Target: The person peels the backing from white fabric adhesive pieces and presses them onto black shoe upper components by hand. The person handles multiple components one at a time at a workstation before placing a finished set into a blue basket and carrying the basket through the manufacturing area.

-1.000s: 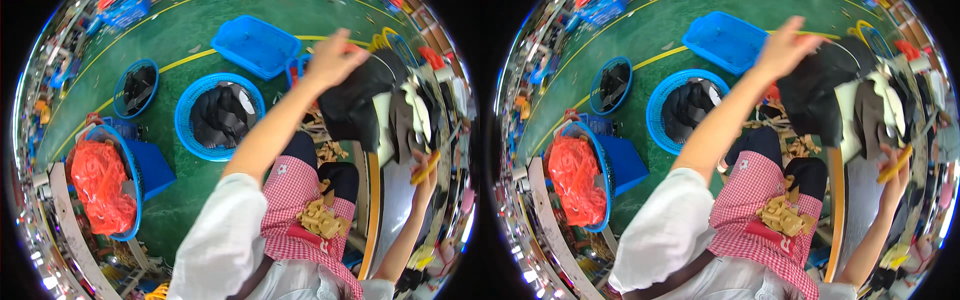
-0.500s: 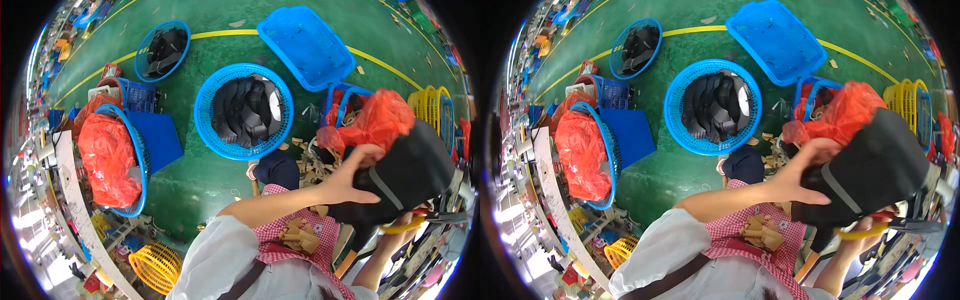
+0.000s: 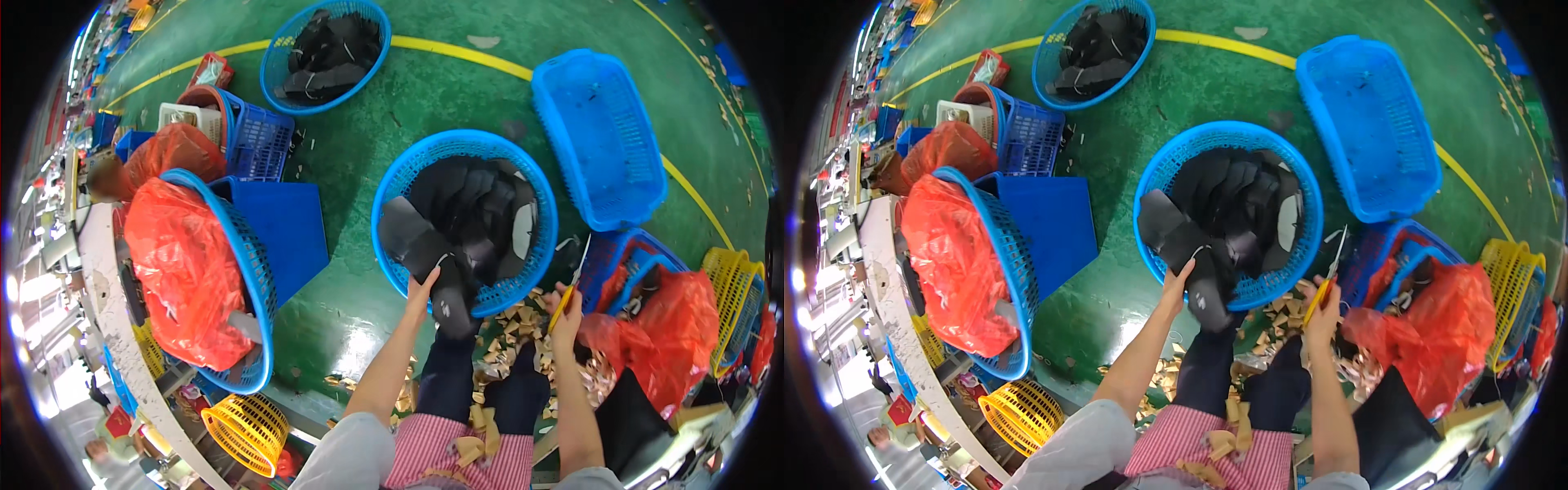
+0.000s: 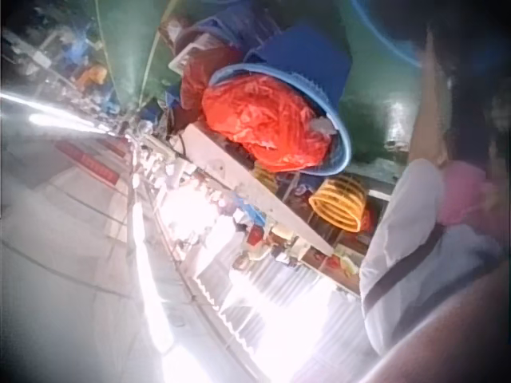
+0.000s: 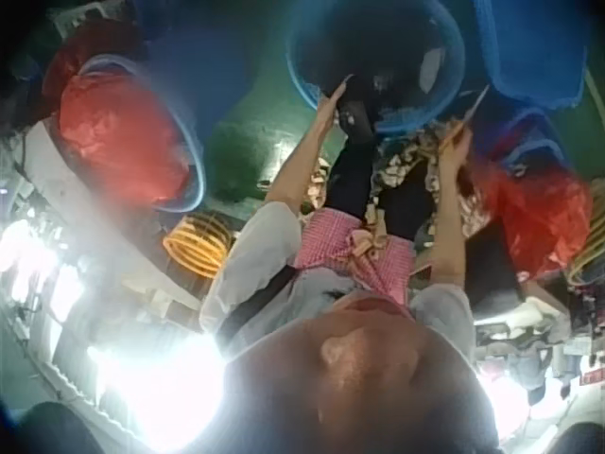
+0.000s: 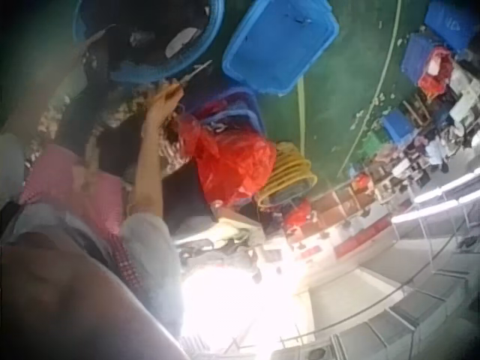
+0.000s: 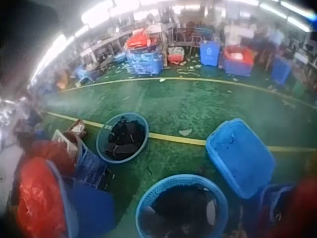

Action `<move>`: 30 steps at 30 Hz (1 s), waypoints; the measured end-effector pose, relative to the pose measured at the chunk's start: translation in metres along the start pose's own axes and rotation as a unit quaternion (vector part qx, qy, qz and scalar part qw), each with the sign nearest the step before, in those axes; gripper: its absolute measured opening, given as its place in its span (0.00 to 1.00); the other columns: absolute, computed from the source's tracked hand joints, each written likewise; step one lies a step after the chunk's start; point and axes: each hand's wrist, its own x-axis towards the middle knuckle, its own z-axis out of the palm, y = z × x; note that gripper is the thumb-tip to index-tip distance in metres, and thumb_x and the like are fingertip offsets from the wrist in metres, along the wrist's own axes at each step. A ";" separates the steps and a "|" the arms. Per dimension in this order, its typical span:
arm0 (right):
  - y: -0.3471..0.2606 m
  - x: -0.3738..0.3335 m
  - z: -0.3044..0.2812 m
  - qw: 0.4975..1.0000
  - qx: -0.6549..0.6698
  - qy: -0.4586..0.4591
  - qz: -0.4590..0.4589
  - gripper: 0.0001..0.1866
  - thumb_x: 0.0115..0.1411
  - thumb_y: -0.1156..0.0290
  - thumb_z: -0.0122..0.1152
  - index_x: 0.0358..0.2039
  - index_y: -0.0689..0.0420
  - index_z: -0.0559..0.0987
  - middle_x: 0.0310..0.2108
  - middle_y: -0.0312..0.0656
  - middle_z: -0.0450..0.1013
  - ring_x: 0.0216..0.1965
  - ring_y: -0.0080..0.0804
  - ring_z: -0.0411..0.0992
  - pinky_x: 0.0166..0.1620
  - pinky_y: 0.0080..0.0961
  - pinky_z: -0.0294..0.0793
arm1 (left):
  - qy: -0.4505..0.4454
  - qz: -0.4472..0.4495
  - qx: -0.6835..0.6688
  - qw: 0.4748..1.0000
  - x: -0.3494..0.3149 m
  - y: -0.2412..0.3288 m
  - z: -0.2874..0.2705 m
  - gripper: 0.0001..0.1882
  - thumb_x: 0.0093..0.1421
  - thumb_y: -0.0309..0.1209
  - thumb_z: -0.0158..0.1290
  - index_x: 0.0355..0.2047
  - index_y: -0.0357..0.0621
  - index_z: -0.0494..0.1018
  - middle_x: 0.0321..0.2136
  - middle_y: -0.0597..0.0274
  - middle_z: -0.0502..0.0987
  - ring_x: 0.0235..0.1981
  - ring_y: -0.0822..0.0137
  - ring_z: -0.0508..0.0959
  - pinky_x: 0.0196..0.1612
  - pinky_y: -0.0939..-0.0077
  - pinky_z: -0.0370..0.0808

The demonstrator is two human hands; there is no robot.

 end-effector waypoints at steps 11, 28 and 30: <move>0.102 0.273 -0.004 0.991 -0.121 -0.002 0.058 0.17 0.58 0.66 0.61 0.43 0.61 0.72 0.38 0.40 0.72 0.39 0.27 0.71 0.44 0.24 0.69 | 0.209 0.084 0.118 0.967 0.115 -0.055 -0.091 0.24 0.45 0.25 0.62 0.44 0.39 0.69 0.32 0.60 0.77 0.34 0.66 0.76 0.41 0.72 0.73; -0.219 0.265 0.056 0.990 -0.067 -0.067 -0.101 0.25 0.59 0.67 0.58 0.54 0.65 0.67 0.52 0.43 0.66 0.49 0.32 0.65 0.53 0.26 0.63 | 0.311 0.100 -0.019 0.945 0.053 0.223 -0.008 0.11 0.45 0.24 0.53 0.32 0.37 0.74 0.24 0.59 0.74 0.26 0.66 0.72 0.32 0.69 0.69; -0.230 0.310 0.093 0.989 0.008 -0.055 -0.136 0.25 0.59 0.65 0.58 0.54 0.64 0.67 0.50 0.42 0.67 0.48 0.30 0.66 0.52 0.26 0.64 | 0.305 0.127 -0.057 0.942 0.067 0.264 -0.008 0.09 0.46 0.21 0.53 0.31 0.38 0.74 0.23 0.61 0.73 0.22 0.68 0.71 0.27 0.71 0.68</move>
